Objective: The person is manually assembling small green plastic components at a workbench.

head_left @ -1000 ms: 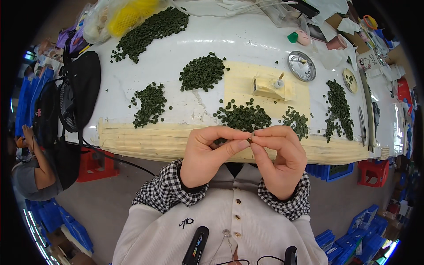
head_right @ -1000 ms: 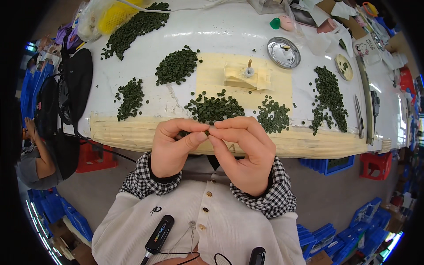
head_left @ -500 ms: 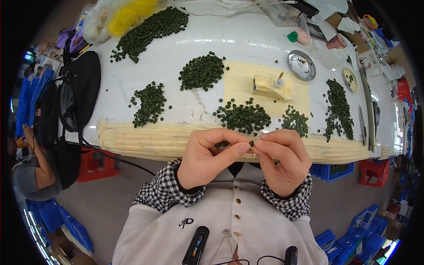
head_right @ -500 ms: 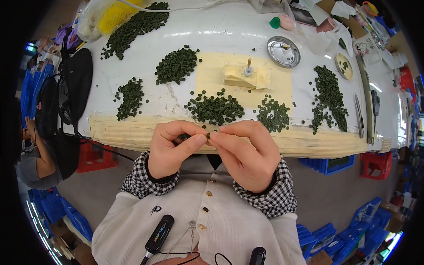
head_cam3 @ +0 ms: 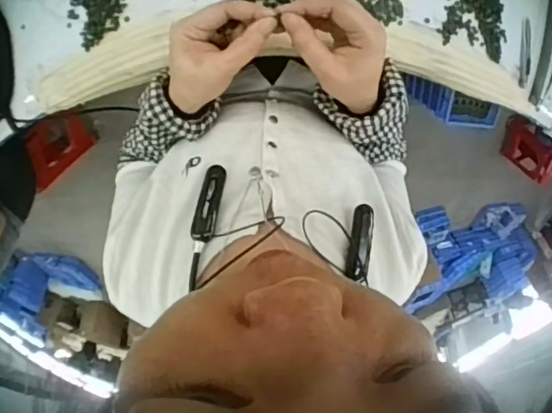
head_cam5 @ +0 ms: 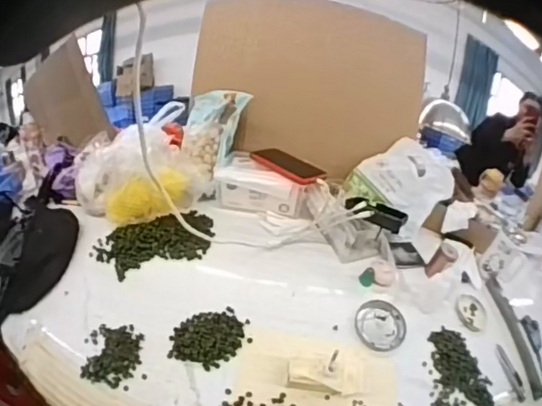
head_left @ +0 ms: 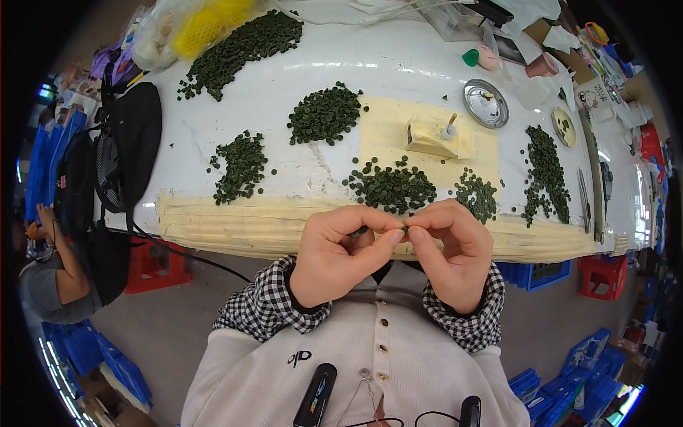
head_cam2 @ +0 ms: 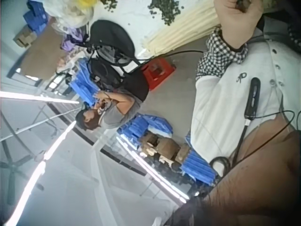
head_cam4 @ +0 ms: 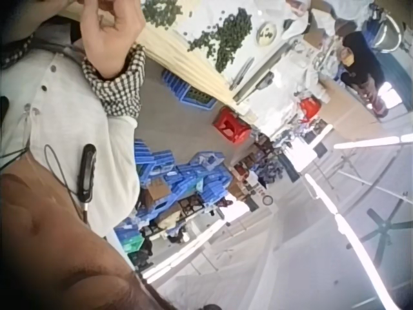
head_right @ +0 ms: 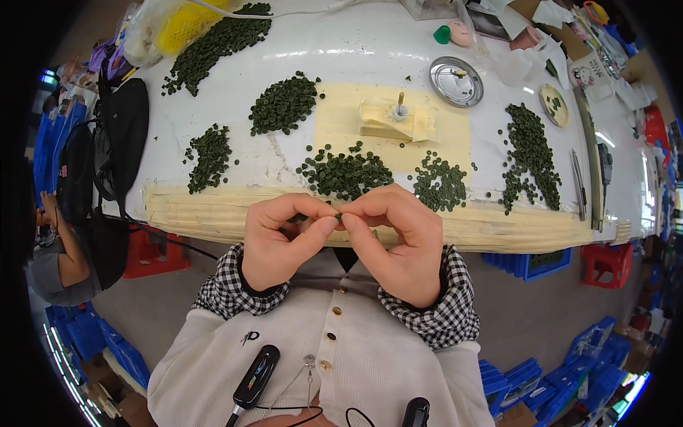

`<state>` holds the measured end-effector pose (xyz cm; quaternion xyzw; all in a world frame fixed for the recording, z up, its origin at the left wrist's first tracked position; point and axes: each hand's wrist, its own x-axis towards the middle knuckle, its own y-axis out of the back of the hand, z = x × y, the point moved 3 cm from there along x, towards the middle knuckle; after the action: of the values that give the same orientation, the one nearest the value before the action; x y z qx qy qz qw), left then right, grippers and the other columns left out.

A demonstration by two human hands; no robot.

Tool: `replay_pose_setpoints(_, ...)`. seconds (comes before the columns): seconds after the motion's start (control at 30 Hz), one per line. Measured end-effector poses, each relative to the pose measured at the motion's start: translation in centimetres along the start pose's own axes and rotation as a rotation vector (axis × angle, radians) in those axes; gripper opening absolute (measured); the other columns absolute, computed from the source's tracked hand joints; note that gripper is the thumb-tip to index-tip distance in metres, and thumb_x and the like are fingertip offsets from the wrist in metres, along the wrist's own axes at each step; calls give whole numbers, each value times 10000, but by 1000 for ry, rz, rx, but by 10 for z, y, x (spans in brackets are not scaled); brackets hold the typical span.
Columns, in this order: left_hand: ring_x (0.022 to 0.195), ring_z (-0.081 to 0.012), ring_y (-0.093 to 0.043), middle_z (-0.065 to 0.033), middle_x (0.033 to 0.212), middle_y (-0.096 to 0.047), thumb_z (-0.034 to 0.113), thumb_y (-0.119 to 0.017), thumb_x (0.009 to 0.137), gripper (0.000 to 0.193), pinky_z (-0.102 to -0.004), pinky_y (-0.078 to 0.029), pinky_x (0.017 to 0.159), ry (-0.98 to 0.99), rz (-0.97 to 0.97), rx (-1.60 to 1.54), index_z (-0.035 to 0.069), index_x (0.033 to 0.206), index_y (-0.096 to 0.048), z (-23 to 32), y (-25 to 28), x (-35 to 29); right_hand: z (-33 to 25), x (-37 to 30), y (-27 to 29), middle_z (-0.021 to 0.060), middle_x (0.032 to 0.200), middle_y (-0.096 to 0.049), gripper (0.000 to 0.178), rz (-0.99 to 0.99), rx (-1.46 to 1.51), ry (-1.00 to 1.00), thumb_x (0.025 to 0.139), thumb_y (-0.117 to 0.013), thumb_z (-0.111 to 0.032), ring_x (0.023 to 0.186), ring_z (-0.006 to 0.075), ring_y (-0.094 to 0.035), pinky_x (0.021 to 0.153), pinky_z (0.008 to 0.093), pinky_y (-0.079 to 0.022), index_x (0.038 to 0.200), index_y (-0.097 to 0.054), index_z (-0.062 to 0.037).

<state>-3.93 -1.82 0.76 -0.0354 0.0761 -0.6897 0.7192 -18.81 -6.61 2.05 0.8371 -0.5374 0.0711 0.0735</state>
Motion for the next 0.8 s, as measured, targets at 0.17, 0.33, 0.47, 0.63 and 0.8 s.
replay_pose_setpoints(0.17, 524, 37, -374, 73, 661, -531, 25, -609, 822, 86, -140, -289, 454, -7, 0, 0, -11, 897, -628, 1, 0, 0, -1, 1, 1, 102, 844, -592, 96, -21, -16, 2, 773, -595, 40, 739, 131, -591, 662, 225, -503, 865, -615, 53)
replay_pose_setpoints(0.33, 528, 35, -379, 71, 664, -531, 25, -609, 822, 82, -141, -297, 459, -24, -2, -7, -12, 892, -626, 0, 1, 0, 1, 0, 1, 87, 813, -598, 86, -22, -89, 36, 768, -597, 37, 712, 122, -573, 630, 222, -473, 851, -618, 40)
replay_pose_setpoints(0.47, 532, 33, -384, 60, 681, -543, 27, -605, 825, 84, -139, -301, 464, -19, 5, -16, -15, 896, -622, -1, 0, 0, 1, 0, -2, 79, 800, -599, 80, 19, -25, 24, 769, -600, 34, 694, 120, -560, 624, 220, -453, 846, -621, 33)
replay_pose_setpoints(0.63, 514, 30, -388, 10, 725, -599, 52, -591, 850, 84, -139, -303, 452, 46, 50, -111, -8, 908, -602, -3, -3, 6, 1, 0, 0, 81, 819, -597, 91, 84, -38, -52, 786, -598, 37, 734, 112, -569, 676, 211, -460, 876, -611, 41)
replay_pose_setpoints(0.8, 476, -12, -296, -15, 685, -567, 125, -503, 914, 121, -167, -241, 436, 252, 55, -346, 19, 906, -561, -4, 8, 14, 1, 0, 34, 58, 825, -599, 92, 349, -119, 45, 808, -594, 36, 721, 88, -545, 662, 213, -447, 900, -598, 42)
